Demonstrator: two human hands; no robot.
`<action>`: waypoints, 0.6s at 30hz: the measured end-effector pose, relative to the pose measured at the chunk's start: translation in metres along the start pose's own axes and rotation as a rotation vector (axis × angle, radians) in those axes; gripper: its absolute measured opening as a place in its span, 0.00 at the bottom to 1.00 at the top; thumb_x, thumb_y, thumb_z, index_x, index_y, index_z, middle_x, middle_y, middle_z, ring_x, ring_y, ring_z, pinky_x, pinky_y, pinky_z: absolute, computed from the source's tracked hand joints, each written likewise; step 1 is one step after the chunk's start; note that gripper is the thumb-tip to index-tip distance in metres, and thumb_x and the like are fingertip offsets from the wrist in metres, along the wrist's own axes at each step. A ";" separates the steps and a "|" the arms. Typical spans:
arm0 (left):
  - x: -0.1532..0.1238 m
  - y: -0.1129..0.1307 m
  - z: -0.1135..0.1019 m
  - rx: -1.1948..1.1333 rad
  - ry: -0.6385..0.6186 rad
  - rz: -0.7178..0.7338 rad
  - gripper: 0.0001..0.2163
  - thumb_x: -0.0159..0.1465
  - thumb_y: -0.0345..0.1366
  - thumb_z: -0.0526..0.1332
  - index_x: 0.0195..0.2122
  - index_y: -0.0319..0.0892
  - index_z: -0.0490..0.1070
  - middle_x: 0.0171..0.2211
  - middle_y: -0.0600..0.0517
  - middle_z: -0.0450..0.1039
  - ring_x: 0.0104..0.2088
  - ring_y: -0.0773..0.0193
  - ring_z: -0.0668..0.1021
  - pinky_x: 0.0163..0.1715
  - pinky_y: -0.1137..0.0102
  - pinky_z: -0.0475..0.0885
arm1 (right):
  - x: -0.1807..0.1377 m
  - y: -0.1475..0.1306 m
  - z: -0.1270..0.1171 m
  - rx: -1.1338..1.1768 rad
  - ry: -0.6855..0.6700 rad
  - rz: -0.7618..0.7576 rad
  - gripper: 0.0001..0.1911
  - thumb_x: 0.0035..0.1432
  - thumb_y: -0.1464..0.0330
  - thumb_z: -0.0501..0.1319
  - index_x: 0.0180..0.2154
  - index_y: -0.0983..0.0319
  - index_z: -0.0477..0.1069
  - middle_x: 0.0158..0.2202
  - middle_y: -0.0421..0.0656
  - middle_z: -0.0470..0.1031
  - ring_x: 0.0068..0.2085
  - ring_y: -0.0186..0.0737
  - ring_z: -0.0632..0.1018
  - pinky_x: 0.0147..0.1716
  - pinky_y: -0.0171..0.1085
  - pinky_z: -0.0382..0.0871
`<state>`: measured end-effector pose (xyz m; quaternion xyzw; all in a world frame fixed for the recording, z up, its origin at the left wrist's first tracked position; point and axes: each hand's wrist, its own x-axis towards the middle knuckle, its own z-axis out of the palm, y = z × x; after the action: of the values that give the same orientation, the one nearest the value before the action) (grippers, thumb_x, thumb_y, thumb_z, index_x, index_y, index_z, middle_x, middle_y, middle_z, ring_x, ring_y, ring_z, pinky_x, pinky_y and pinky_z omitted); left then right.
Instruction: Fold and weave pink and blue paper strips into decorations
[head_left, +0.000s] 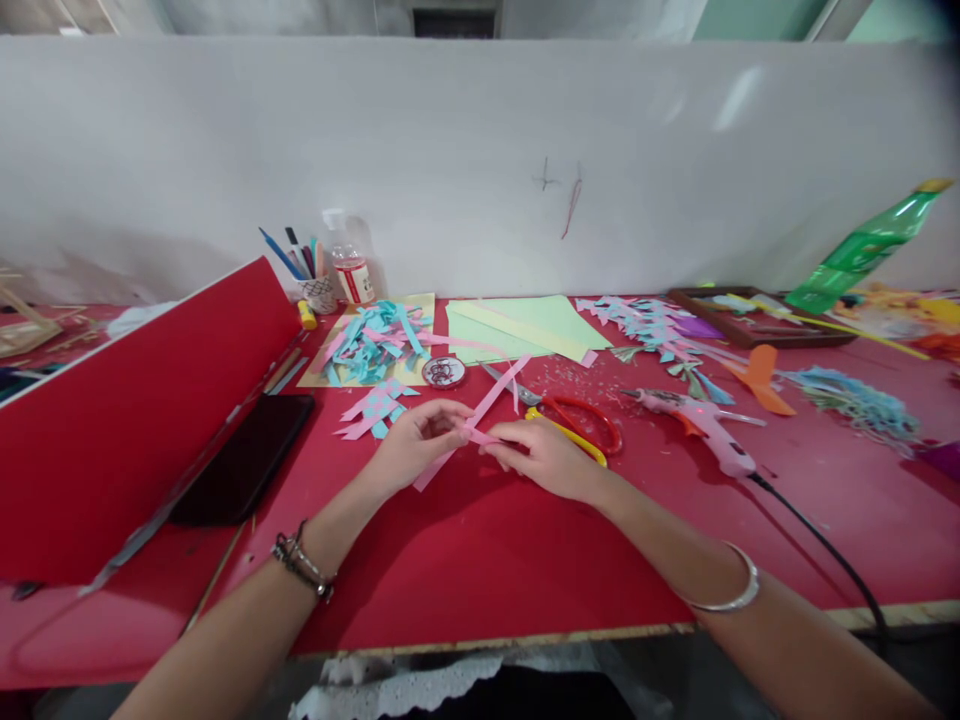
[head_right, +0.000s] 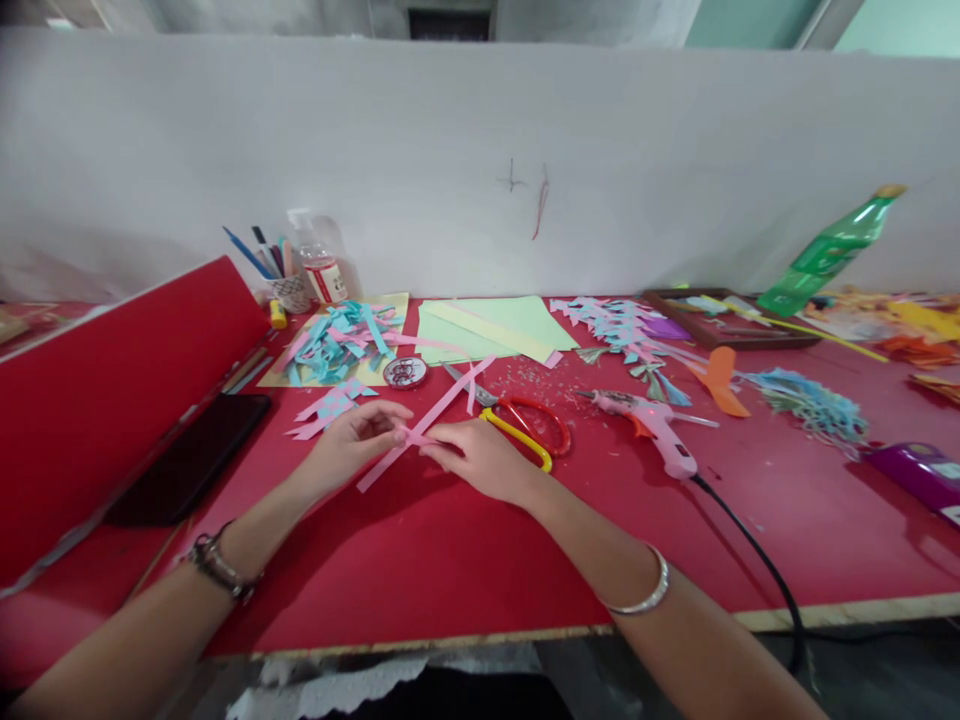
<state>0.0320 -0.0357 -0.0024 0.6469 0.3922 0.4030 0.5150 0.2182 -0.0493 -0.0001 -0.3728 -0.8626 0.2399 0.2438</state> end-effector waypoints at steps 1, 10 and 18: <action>0.000 -0.001 -0.001 0.005 0.005 -0.006 0.09 0.49 0.36 0.61 0.32 0.41 0.70 0.24 0.57 0.69 0.25 0.72 0.70 0.28 0.76 0.66 | 0.000 0.000 -0.001 0.037 -0.023 0.012 0.17 0.58 0.62 0.46 0.27 0.64 0.66 0.21 0.39 0.68 0.22 0.29 0.67 0.26 0.30 0.57; 0.000 0.003 -0.001 0.150 0.022 -0.032 0.08 0.51 0.39 0.59 0.22 0.39 0.71 0.19 0.54 0.71 0.23 0.69 0.72 0.27 0.75 0.66 | -0.002 -0.002 -0.004 0.084 -0.047 0.067 0.18 0.58 0.62 0.46 0.23 0.64 0.65 0.18 0.37 0.66 0.19 0.27 0.66 0.23 0.28 0.56; 0.001 0.003 -0.003 0.127 0.099 -0.015 0.08 0.51 0.39 0.60 0.23 0.39 0.71 0.19 0.55 0.69 0.22 0.71 0.70 0.25 0.76 0.65 | -0.001 0.001 -0.006 0.010 0.025 0.067 0.18 0.50 0.69 0.54 0.45 0.61 0.63 0.40 0.44 0.71 0.36 0.37 0.71 0.35 0.33 0.61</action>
<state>0.0294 -0.0345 0.0011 0.6546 0.4469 0.4048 0.4559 0.2231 -0.0481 0.0032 -0.4034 -0.8452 0.2475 0.2483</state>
